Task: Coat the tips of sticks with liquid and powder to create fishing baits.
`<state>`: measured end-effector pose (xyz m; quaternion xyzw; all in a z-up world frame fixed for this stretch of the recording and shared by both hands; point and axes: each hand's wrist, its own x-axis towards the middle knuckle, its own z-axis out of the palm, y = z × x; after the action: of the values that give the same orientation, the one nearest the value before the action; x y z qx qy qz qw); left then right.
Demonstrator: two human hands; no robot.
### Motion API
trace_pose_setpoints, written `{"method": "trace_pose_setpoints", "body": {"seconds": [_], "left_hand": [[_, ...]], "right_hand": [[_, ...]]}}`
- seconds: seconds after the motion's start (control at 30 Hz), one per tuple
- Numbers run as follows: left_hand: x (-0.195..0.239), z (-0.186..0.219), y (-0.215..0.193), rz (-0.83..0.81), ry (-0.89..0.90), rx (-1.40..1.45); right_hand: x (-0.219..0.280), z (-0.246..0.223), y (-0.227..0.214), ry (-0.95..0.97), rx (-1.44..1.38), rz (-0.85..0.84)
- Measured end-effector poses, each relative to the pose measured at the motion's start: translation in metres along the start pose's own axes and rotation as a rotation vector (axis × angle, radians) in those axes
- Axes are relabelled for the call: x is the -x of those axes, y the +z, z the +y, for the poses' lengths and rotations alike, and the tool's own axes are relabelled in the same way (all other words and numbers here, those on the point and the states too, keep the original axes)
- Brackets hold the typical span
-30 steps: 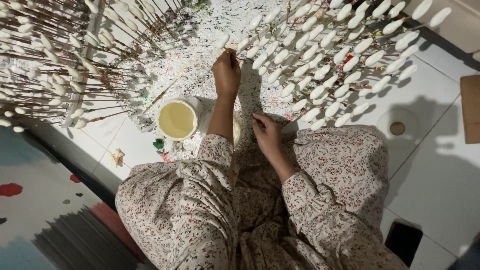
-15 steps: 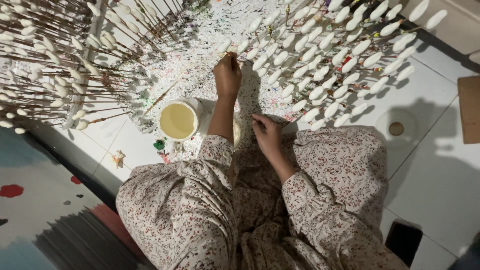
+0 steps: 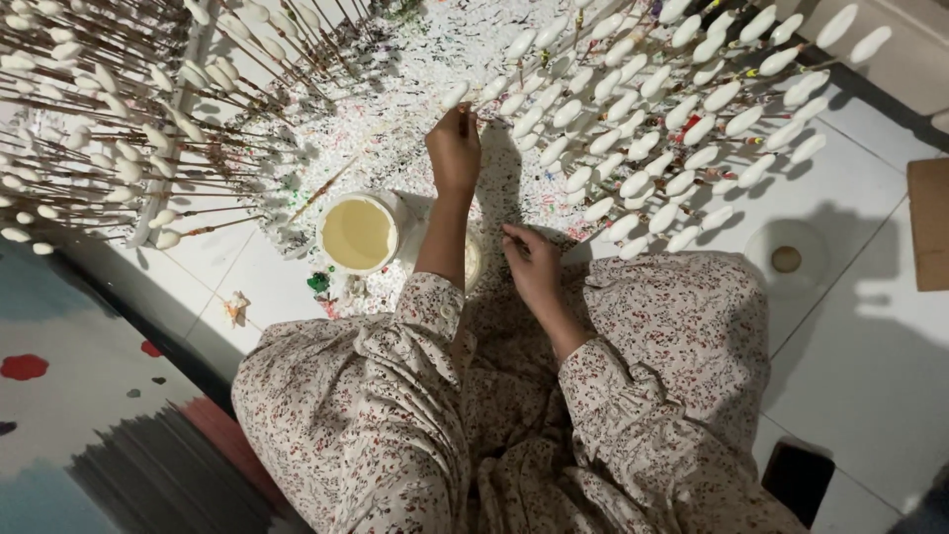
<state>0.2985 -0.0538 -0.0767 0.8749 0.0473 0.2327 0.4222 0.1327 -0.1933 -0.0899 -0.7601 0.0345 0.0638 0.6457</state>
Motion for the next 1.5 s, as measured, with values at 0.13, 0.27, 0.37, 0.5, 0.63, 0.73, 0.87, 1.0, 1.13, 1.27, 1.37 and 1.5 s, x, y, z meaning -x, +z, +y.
{"method": "trace_pose_setpoints", "body": {"seconds": [0.13, 0.27, 0.37, 0.5, 0.63, 0.73, 0.87, 1.0, 1.13, 1.27, 1.37, 1.5], "left_hand": [[0.003, 0.004, -0.002, 0.012, -0.081, -0.013], [0.010, -0.002, -0.003, 0.089, -0.217, -0.027], [0.007, -0.004, -0.012, 0.090, -0.305, -0.105], [-0.002, 0.002, -0.040, 0.013, -0.402, -0.170], [-0.019, 0.051, -0.103, 0.083, -0.332, -0.157], [-0.037, 0.044, -0.142, 0.128, -0.296, -0.148], [-0.068, 0.010, -0.183, 0.208, -0.183, -0.189], [-0.095, -0.048, -0.188, 0.176, -0.150, -0.210], [-0.115, -0.107, -0.167, 0.148, -0.215, -0.219], [-0.124, -0.120, -0.159, 0.050, -0.336, -0.216], [-0.130, -0.136, -0.150, -0.006, -0.363, -0.163], [-0.133, -0.149, -0.144, -0.030, -0.288, -0.135]], "right_hand": [[0.002, -0.008, -0.001, -0.018, 0.003, 0.020], [0.003, -0.005, -0.001, -0.010, 0.038, 0.022], [0.002, -0.003, 0.000, -0.009, 0.053, 0.032], [0.003, -0.003, -0.001, -0.026, 0.020, 0.092], [-0.006, 0.025, 0.000, -0.073, 0.002, 0.141], [-0.006, 0.010, -0.002, -0.074, 0.044, 0.161], [-0.006, -0.021, -0.004, -0.161, 0.383, 0.171], [-0.007, -0.048, -0.003, -0.230, 0.569, 0.176], [-0.014, -0.048, 0.004, -0.328, 0.606, 0.206], [-0.025, -0.041, 0.009, -0.223, 0.576, 0.102], [-0.032, -0.032, 0.013, -0.150, 0.555, 0.057], [-0.039, -0.013, 0.017, -0.237, 0.548, 0.052]]}}
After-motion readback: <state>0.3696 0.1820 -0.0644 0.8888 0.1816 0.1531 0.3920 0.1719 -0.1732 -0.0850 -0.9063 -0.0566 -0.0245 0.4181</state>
